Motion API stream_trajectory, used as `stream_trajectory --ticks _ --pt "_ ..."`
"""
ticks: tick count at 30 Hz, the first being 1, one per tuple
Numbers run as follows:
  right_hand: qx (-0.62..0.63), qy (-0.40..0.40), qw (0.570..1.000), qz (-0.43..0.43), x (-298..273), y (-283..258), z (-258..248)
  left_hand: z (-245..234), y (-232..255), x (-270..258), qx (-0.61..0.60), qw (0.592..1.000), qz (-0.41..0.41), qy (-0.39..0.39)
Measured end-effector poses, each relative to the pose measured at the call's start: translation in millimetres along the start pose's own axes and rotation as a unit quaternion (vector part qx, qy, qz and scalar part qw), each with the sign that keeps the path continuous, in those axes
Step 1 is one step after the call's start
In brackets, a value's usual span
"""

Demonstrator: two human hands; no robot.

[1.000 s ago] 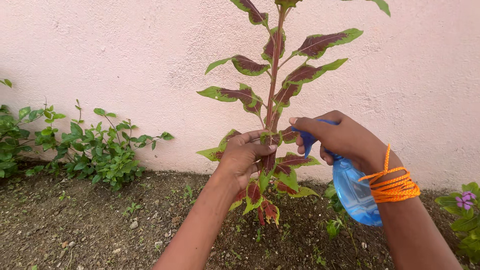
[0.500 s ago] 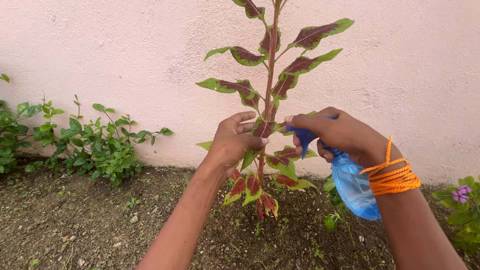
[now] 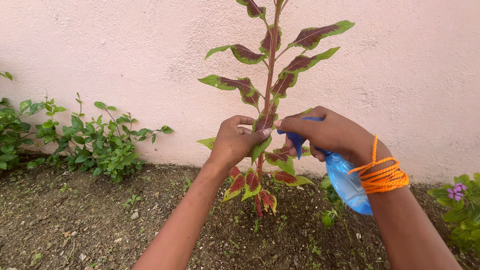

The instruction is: The person uses a spray bottle to spray a plant and picks at its leaves and stem by hand.

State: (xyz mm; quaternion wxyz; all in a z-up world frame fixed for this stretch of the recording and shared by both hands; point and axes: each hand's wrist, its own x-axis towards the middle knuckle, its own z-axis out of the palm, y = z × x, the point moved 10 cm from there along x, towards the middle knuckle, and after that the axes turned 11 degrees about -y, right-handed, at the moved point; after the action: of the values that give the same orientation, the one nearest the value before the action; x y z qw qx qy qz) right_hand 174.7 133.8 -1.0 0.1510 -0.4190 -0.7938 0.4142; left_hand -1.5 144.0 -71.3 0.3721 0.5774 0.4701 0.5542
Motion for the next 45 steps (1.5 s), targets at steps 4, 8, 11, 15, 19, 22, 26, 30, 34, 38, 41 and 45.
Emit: stream_trajectory --ticks 4,8,11,15,19,22,26,30,34,38,41,45 --pt "0.020 0.027 0.999 -0.015 0.4 -0.4 -4.0 3.6 6.5 -6.5 0.026 1.000 -0.008 0.001" --pt "-0.004 0.036 0.999 -0.023 0.9 -1.8 -7.8 2.7 22.2 -15.5 0.077 0.997 -0.020 0.019" --pt "0.027 0.039 0.998 -0.034 -0.6 -6.3 -11.0 -6.9 36.7 -22.1 0.210 0.975 -0.043 0.055" --pt "0.058 0.091 0.993 -0.052 -11.4 -16.6 -21.0 -34.3 37.6 -22.8 0.273 0.954 -0.048 0.119" --pt "0.060 0.094 0.992 -0.058 -18.0 -30.3 -20.2 -54.1 7.9 -5.6 0.246 0.962 -0.032 0.111" --pt "0.073 0.080 0.992 -0.068 -19.4 -36.1 -14.1 -54.4 -8.5 5.0 0.242 0.965 0.017 0.096" --pt "0.072 0.063 0.990 -0.099 -13.3 -44.2 -1.5 -48.4 -22.5 10.6 0.294 0.950 0.031 0.104" --pt "0.102 0.020 0.990 -0.091 6.2 -39.0 31.4 -44.5 -45.6 14.6 0.178 0.979 -0.004 0.095" --pt "0.159 -0.013 0.982 -0.100 31.6 -26.2 66.7 -43.0 -73.0 24.1 0.011 0.996 -0.040 0.078" --pt "0.137 0.025 0.988 -0.069 60.1 1.1 61.4 -35.2 -93.4 31.4 -0.140 0.988 -0.052 0.026" --pt "0.127 0.076 0.988 -0.044 71.6 26.5 37.8 -30.4 -92.5 27.8 -0.098 0.994 -0.058 0.011" --pt "0.147 0.088 0.985 -0.027 77.2 49.0 15.7 -24.4 -90.6 19.5 -0.088 0.991 -0.097 -0.007"
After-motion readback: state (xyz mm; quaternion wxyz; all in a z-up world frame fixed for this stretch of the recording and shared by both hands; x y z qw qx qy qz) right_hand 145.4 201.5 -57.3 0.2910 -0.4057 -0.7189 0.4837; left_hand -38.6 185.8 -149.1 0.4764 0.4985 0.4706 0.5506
